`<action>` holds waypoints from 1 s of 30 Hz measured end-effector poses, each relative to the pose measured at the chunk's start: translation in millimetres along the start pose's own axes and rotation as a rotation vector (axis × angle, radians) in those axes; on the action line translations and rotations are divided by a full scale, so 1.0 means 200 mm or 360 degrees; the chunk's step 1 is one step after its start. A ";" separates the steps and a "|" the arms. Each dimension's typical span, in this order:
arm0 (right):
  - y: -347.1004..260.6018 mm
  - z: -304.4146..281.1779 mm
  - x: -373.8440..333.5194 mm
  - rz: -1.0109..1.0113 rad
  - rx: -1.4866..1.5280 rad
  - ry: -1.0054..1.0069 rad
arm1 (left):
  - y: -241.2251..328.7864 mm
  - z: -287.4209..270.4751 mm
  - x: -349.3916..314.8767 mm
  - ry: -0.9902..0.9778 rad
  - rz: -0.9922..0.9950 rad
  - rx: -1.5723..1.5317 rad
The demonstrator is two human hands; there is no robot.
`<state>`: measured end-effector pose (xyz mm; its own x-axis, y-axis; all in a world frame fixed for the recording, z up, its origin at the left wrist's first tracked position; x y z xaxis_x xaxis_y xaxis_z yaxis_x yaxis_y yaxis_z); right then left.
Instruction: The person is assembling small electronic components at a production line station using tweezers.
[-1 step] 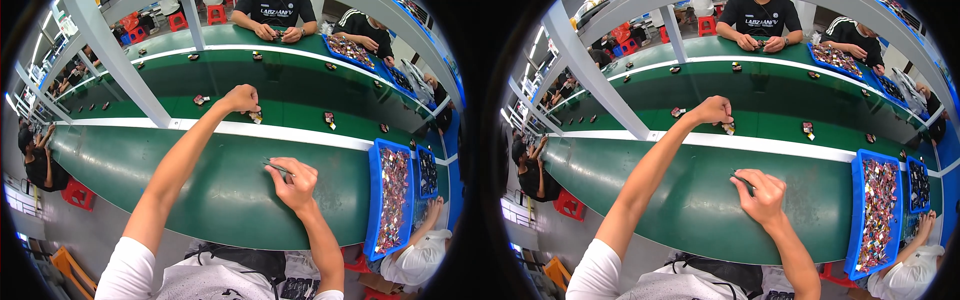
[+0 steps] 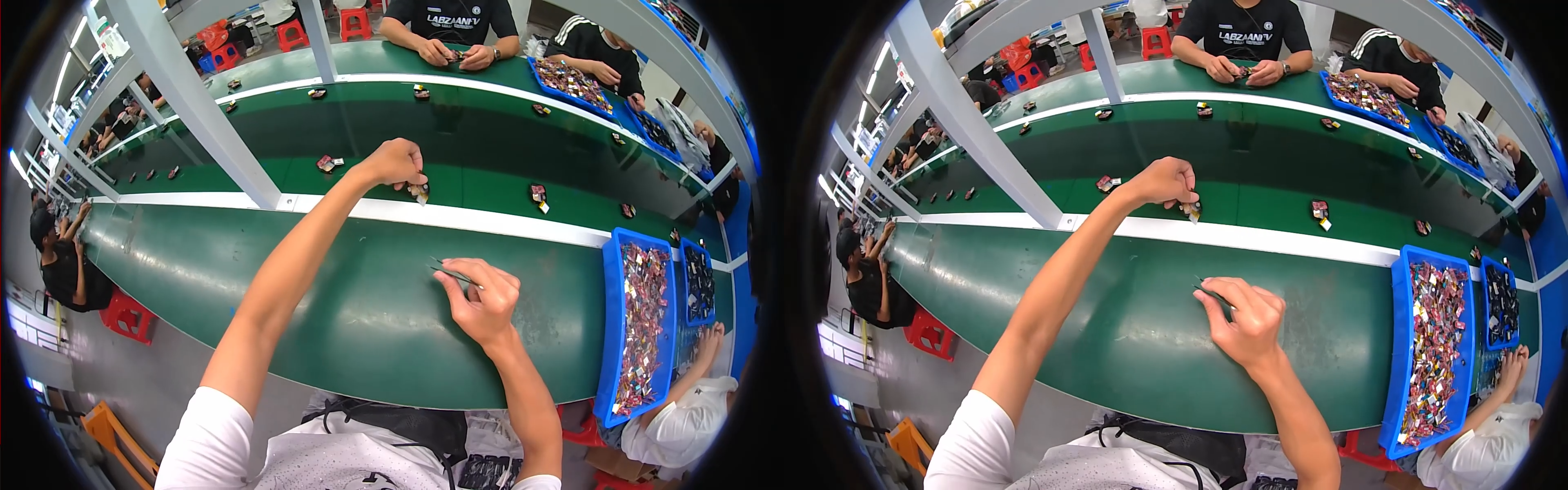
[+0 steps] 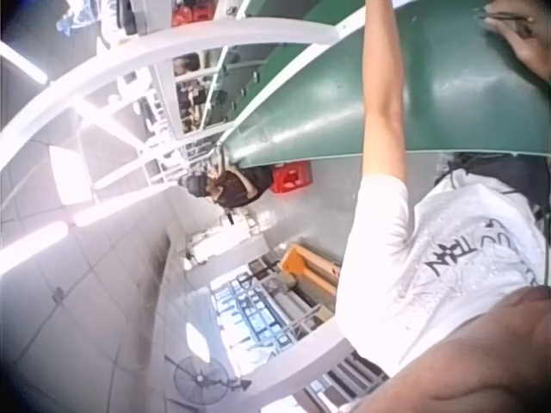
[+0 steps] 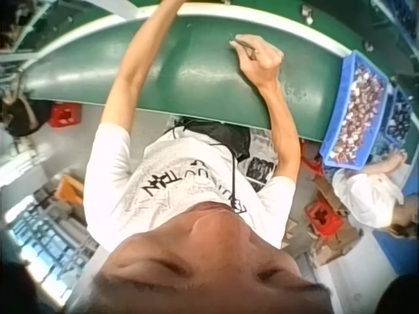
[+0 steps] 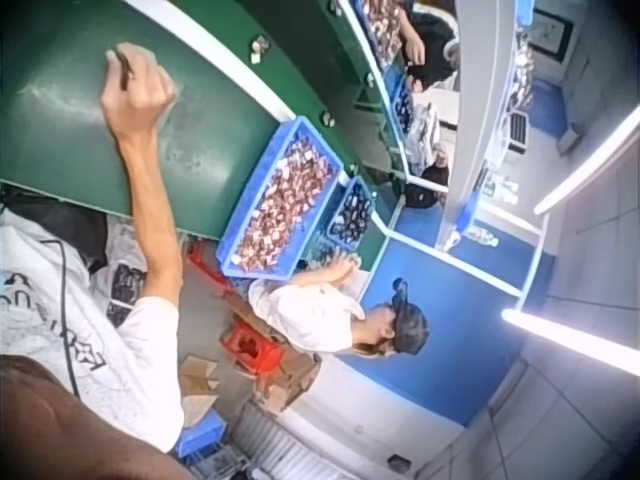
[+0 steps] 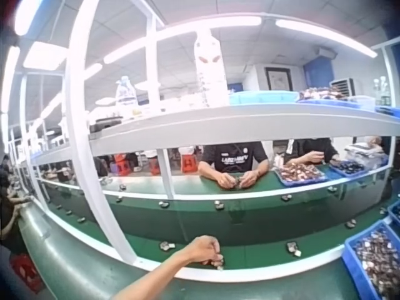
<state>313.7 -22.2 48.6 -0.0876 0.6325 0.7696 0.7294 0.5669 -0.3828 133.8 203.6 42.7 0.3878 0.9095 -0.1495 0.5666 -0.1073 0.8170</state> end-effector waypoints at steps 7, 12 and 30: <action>0.01 0.00 -0.02 0.0219 0.0159 -0.0069 | -0.07 0.03 -0.41 0.0053 0.0023 -0.1069; 0.08 0.01 -0.03 0.0668 0.0579 -0.0062 | -0.09 0.17 -0.66 0.0095 -0.0211 -0.1376; 0.03 0.13 -0.10 0.0948 0.0798 -0.0297 | -0.14 0.38 -0.89 0.0334 -0.0082 -0.1356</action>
<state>301.9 -17.5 17.6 0.0763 0.9563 0.2823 0.3014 0.2478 -0.9207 103.5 14.6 3.7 0.1877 0.9690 -0.1608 -0.1883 0.1962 0.9623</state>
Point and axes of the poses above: each hand's wrist, its own x-axis towards the middle knuckle, its own z-axis out of the palm, y = z × x, the point moved 4 cm from there along x, towards the middle knuckle, and after that the axes turned 14 degrees about -x, right-handed, at the moved point
